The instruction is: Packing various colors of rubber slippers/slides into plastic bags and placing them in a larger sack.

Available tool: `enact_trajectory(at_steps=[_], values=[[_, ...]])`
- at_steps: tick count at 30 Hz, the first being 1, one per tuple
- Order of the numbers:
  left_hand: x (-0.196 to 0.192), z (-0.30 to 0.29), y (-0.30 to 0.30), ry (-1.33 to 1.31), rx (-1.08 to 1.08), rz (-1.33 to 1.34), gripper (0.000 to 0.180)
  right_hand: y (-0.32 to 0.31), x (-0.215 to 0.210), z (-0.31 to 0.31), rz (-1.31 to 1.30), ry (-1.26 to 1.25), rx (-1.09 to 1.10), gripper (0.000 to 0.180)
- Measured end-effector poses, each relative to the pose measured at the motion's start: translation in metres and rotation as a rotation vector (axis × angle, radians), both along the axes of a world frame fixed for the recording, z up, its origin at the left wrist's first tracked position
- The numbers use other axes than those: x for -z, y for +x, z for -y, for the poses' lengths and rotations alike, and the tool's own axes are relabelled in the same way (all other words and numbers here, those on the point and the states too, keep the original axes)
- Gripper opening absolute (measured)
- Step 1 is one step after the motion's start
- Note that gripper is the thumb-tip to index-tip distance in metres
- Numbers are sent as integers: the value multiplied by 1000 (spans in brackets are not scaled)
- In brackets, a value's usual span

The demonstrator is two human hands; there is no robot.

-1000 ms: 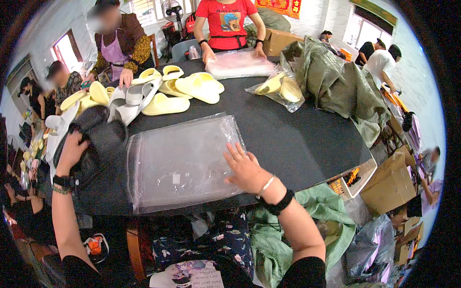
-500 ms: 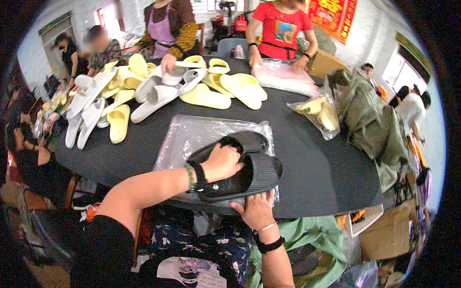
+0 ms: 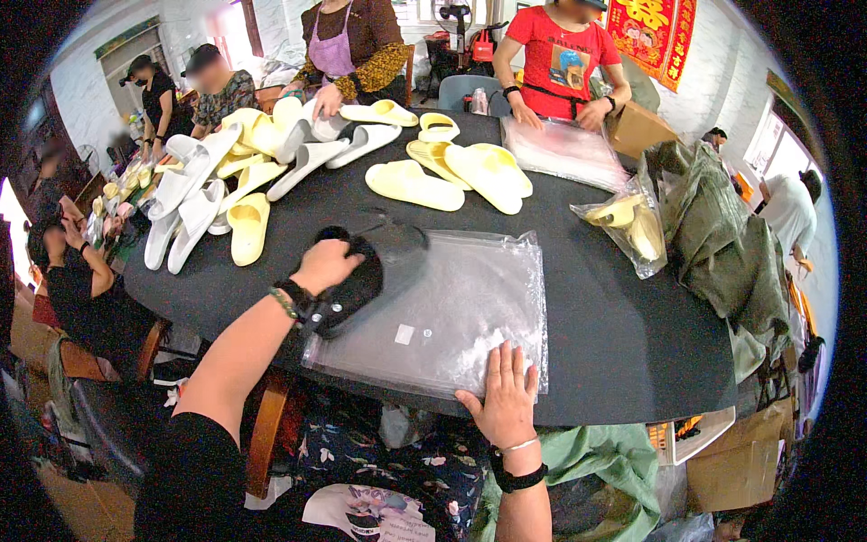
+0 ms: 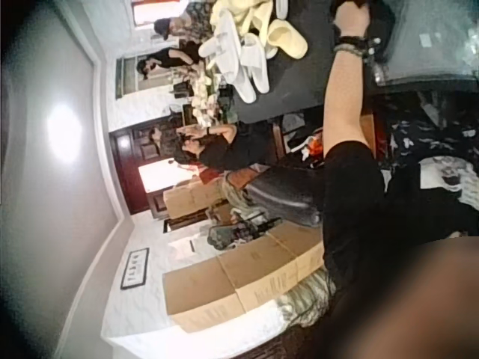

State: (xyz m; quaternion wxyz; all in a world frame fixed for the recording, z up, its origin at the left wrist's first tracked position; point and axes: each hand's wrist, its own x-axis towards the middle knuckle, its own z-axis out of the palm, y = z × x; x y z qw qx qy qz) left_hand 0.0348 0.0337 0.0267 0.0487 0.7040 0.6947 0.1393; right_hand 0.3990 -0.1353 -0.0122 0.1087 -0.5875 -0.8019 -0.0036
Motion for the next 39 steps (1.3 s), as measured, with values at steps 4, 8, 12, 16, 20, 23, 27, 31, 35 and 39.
enact_trajectory(at_steps=[4, 8, 12, 16, 20, 23, 27, 31, 35, 39], values=[[9, 0, -29, 26, -47, -32, 46, 1, -2, 0, -5, -16, 6, 93], [9, 0, -25, -3, -121, -27, 50, 3, 0, 2, -4, -20, 17, 93], [6, 11, -23, 19, -87, 64, 56, 3, -1, 4, -12, -24, 14, 93], [6, 13, -22, 256, -68, -63, 52, 2, -4, 3, -6, -26, 6, 93], [3, 7, -35, 137, -48, 58, 37, -2, -5, -1, -12, -55, 5, 93], [2, 6, -39, 126, 13, 106, 33, -3, -5, -1, -29, -91, 6, 94], [6, 4, -41, 219, 97, 61, 32, 4, -9, 2, -49, -176, 48, 97], [-18, 9, -74, 264, 87, 77, 20, 0, -11, 2, -52, -200, 30, 98], [-77, -14, -131, 460, 24, -74, 13, -1, -15, 3, -28, -221, 45, 97], [-148, -63, -203, 878, -88, -76, 30, -5, -20, 5, -23, -242, 44, 96]])
